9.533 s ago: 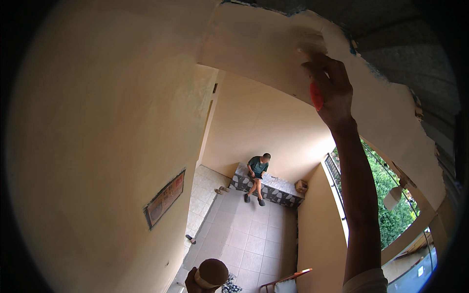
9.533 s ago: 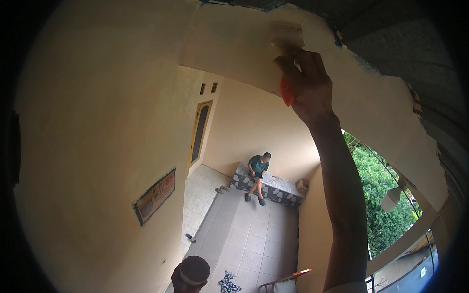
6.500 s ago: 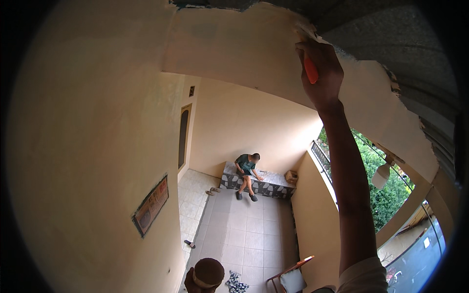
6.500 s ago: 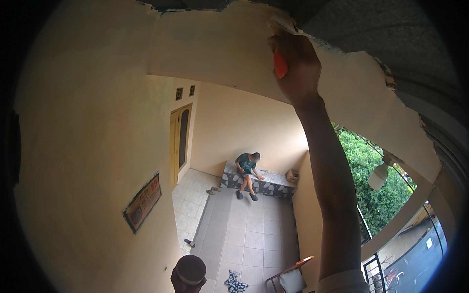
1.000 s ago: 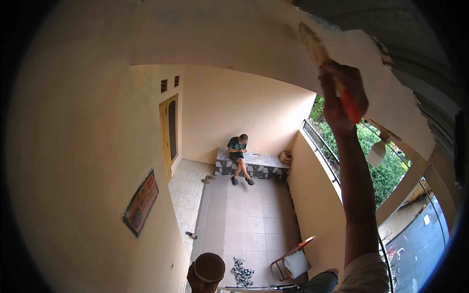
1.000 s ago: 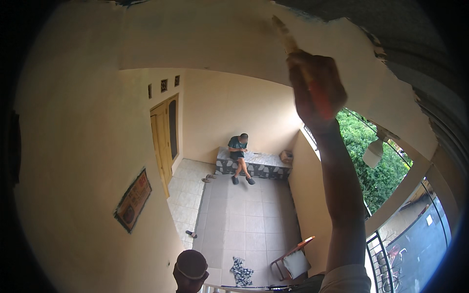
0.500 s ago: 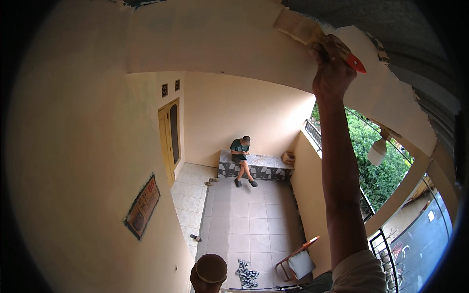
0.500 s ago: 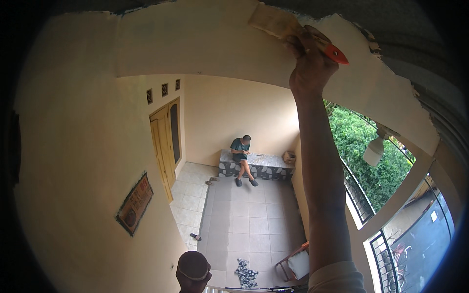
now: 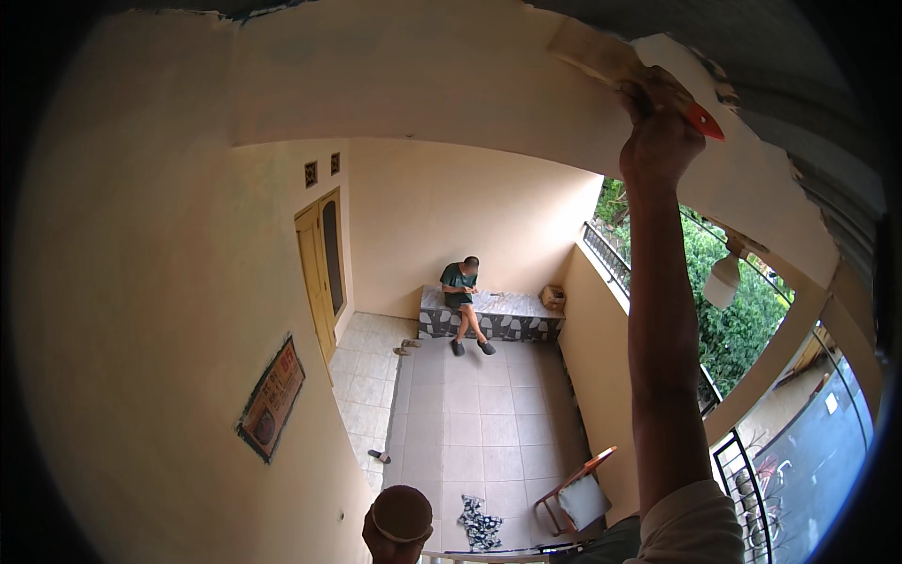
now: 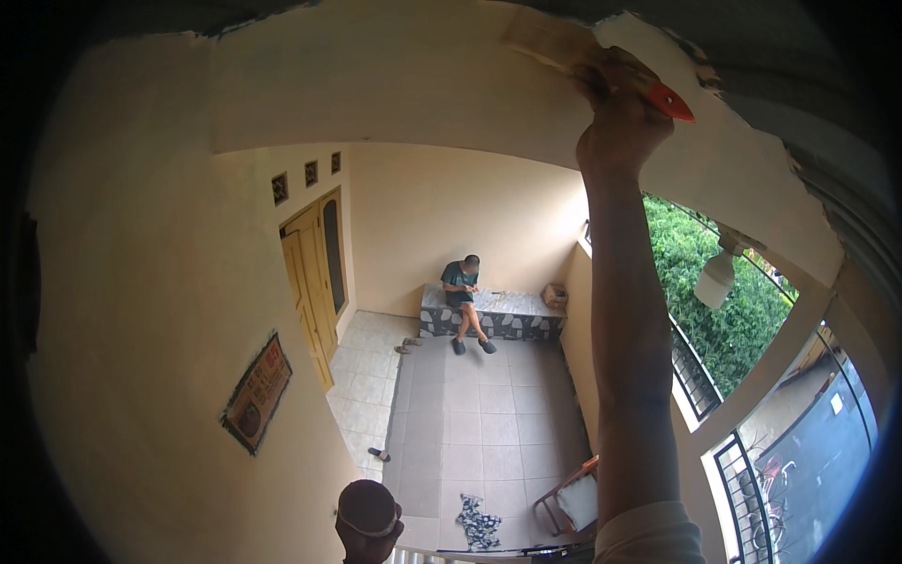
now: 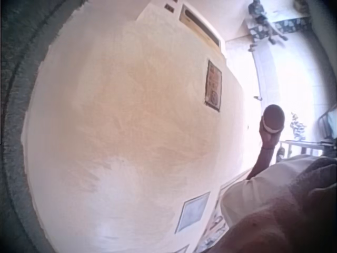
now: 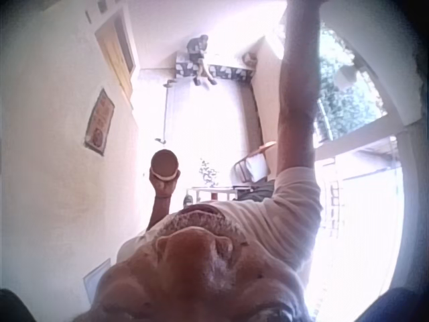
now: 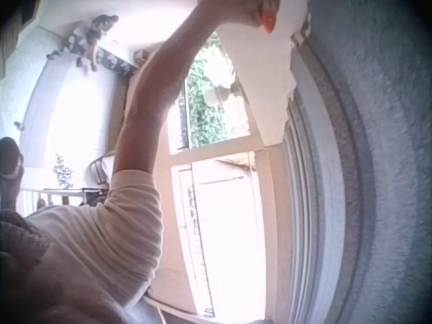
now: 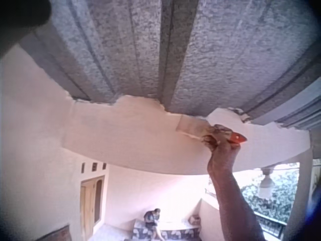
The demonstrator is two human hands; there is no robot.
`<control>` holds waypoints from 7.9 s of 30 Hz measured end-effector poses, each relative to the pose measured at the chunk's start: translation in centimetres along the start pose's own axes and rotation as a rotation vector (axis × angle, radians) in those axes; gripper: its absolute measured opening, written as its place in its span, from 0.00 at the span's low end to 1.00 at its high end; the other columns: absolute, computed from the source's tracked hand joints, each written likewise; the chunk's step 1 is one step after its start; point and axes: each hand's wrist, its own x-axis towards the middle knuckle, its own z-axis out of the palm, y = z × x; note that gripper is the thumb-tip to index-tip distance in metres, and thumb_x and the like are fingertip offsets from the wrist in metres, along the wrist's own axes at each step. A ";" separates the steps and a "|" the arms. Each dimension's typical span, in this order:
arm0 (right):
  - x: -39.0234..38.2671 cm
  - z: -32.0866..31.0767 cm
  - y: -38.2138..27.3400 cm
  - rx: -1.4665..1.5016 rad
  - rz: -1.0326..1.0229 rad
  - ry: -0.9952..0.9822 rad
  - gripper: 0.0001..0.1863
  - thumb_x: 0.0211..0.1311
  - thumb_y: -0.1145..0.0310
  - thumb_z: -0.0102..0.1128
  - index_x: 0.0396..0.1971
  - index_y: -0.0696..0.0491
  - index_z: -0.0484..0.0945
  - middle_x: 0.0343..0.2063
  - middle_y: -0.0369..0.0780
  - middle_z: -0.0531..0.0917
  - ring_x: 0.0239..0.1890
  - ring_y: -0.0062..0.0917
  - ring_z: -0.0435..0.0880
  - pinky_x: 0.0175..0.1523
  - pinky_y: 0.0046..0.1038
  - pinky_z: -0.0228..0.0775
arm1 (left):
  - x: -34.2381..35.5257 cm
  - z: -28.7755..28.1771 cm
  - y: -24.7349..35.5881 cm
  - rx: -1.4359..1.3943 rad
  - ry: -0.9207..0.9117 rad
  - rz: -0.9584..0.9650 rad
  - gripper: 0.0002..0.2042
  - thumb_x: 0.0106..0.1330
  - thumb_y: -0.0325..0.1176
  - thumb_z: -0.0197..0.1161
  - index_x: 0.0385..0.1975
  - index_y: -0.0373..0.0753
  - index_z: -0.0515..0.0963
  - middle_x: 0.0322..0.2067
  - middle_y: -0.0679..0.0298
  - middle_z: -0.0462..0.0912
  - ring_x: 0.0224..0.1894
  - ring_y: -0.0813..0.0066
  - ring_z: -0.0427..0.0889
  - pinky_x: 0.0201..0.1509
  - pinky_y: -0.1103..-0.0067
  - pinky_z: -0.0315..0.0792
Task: The person stands on a ladder and paints the ceiling using a brush and a small container of paint. They repeatedly dip the brush into the container and apply paint to the ceiling surface. The person descends the ladder and walks away at the end.
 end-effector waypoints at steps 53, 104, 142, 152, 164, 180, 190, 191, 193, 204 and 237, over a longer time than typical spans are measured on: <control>-2.5 -1.5 0.3 -1.002 -1.124 -0.637 0.21 0.40 0.74 0.68 0.41 0.45 0.86 0.38 0.40 0.80 0.37 0.28 0.83 0.34 0.27 0.83 | 0.9 -1.8 -0.9 0.358 -0.115 0.126 0.30 0.70 0.61 0.51 0.64 0.50 0.70 0.59 0.57 0.77 0.58 0.52 0.79 0.47 0.52 0.81; -7.4 0.0 -0.5 -0.924 -1.163 -0.784 0.19 0.41 0.71 0.69 0.40 0.48 0.84 0.37 0.39 0.78 0.38 0.30 0.82 0.30 0.26 0.81 | -0.3 -1.0 -3.0 0.643 -0.130 0.310 0.29 0.70 0.61 0.51 0.64 0.50 0.70 0.58 0.57 0.78 0.58 0.50 0.77 0.47 0.52 0.80; -14.2 8.4 2.8 -0.822 -1.222 -1.088 0.13 0.43 0.69 0.67 0.34 0.49 0.81 0.36 0.41 0.77 0.34 0.27 0.81 0.31 0.25 0.81 | -1.4 0.0 0.7 -0.031 -0.216 -0.033 0.26 0.68 0.58 0.50 0.57 0.46 0.75 0.51 0.57 0.81 0.54 0.53 0.79 0.45 0.57 0.79; -16.6 9.5 4.6 -0.830 -1.185 -1.148 0.16 0.44 0.71 0.68 0.37 0.48 0.81 0.36 0.38 0.76 0.35 0.27 0.81 0.30 0.25 0.78 | -1.5 0.2 1.1 -0.026 -0.211 -0.012 0.26 0.67 0.58 0.50 0.54 0.45 0.77 0.49 0.57 0.83 0.52 0.53 0.80 0.44 0.59 0.78; -10.4 13.4 4.3 0.140 -0.016 -0.448 0.05 0.63 0.77 0.66 0.38 0.60 0.82 0.33 0.40 0.87 0.30 0.24 0.87 0.35 0.26 0.83 | -1.8 0.3 0.8 0.017 -0.194 -0.064 0.26 0.67 0.57 0.51 0.55 0.44 0.76 0.49 0.56 0.82 0.53 0.52 0.79 0.45 0.58 0.78; 0.0 -14.2 -6.1 -0.898 -0.694 -0.045 0.08 0.62 0.77 0.66 0.41 0.59 0.83 0.40 0.42 0.87 0.39 0.27 0.88 0.46 0.29 0.84 | -2.4 0.4 0.2 0.055 -0.197 -0.109 0.27 0.67 0.57 0.52 0.55 0.43 0.76 0.49 0.55 0.81 0.53 0.51 0.78 0.47 0.58 0.79; -15.6 7.8 3.7 -1.060 -1.006 -0.526 0.07 0.47 0.69 0.62 0.28 0.52 0.77 0.24 0.38 0.73 0.25 0.27 0.74 0.27 0.28 0.70 | -3.5 1.2 0.2 0.008 -0.261 -0.088 0.27 0.66 0.57 0.56 0.56 0.43 0.75 0.49 0.54 0.80 0.53 0.51 0.78 0.48 0.59 0.80; -16.7 9.3 3.7 -1.057 -0.923 -0.572 0.13 0.44 0.72 0.67 0.35 0.49 0.82 0.28 0.35 0.76 0.28 0.24 0.78 0.28 0.26 0.74 | -3.6 1.5 0.2 0.015 -0.272 -0.086 0.26 0.66 0.56 0.56 0.55 0.43 0.75 0.49 0.54 0.80 0.53 0.52 0.78 0.48 0.59 0.81; -17.9 11.8 3.1 -0.833 -0.801 -0.580 0.15 0.43 0.76 0.70 0.35 0.49 0.81 0.29 0.37 0.78 0.29 0.27 0.81 0.30 0.26 0.76 | -3.6 1.1 0.7 0.099 -0.242 -0.024 0.25 0.66 0.55 0.56 0.54 0.44 0.76 0.48 0.54 0.79 0.53 0.52 0.78 0.48 0.60 0.81; -9.6 -1.4 2.2 -0.137 -0.120 -0.172 0.05 0.60 0.79 0.65 0.36 0.58 0.83 0.34 0.37 0.87 0.36 0.19 0.85 0.43 0.22 0.79 | -2.8 1.6 0.6 0.287 -0.219 0.042 0.25 0.64 0.55 0.58 0.55 0.46 0.75 0.50 0.54 0.77 0.55 0.52 0.75 0.48 0.61 0.79; -13.8 -2.6 -0.9 -0.854 -0.721 -0.455 0.17 0.42 0.80 0.70 0.35 0.48 0.86 0.33 0.41 0.81 0.32 0.29 0.82 0.32 0.27 0.78 | -3.6 3.1 -1.9 -0.012 -0.275 -0.221 0.29 0.65 0.59 0.56 0.59 0.45 0.74 0.53 0.51 0.79 0.60 0.51 0.74 0.53 0.57 0.77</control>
